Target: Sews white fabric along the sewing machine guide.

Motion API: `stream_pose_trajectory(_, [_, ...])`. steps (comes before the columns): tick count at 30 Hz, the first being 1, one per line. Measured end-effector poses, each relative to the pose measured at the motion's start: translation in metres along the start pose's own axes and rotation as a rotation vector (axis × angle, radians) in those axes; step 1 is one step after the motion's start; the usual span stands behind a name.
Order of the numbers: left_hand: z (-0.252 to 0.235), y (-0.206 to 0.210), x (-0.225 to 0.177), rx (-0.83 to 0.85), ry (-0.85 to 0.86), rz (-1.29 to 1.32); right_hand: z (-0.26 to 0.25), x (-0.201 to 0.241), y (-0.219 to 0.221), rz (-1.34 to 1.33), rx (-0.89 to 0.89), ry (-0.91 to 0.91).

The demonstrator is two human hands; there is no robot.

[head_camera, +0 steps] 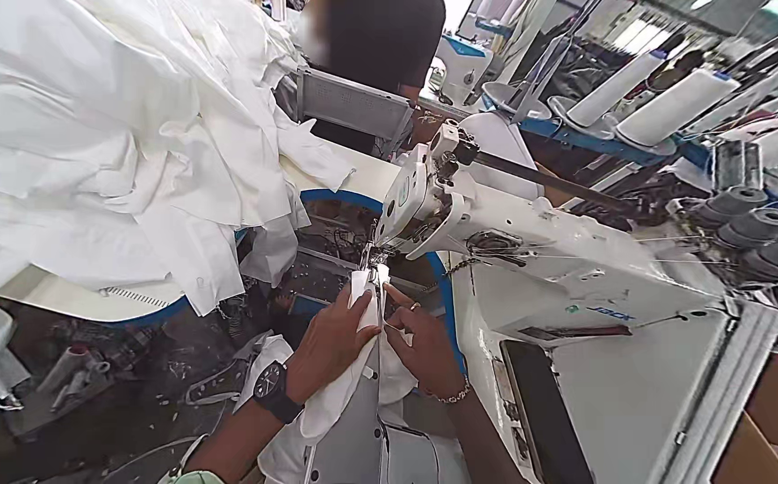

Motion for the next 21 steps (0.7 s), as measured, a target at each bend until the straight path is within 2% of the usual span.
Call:
stream_pose_trajectory(2, [0.002,-0.002,-0.003,-0.085,0.087,-0.122,-0.001,-0.002,0.002,-0.025,0.044,0.013])
stream_pose_trajectory(7, [-0.015,-0.004,0.000,-0.165,0.230,-0.059,0.003,0.008,0.008,0.021,0.182,0.028])
stream_pose_trajectory(10, [-0.010,-0.004,-0.003,-0.201,0.226,-0.115,0.004,0.010,0.008,0.011,0.146,0.022])
stream_pose_trajectory(13, [-0.006,-0.002,0.005,-0.171,0.200,0.131,-0.011,0.002,0.017,-0.320,0.145,0.072])
stream_pose_trajectory(15, [-0.006,-0.002,0.004,-0.185,0.240,0.244,-0.023,-0.001,0.023,-0.511,0.138,0.102])
stream_pose_trajectory(19, [-0.010,-0.007,-0.003,-0.234,0.286,0.200,-0.018,0.005,0.018,-0.371,-0.042,0.164])
stream_pose_trajectory(21, [-0.012,-0.004,-0.004,-0.246,0.259,0.196,-0.016,0.000,0.017,-0.442,-0.044,0.192])
Point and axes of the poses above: each hand's wrist, its own z-axis away from the middle knuckle, its own y-axis out of the palm, x = y × z, the point moved 7 cm from there along -z, towards the middle knuckle, and after that the axes turned 7 degrees about x, right-handed, at the moved point
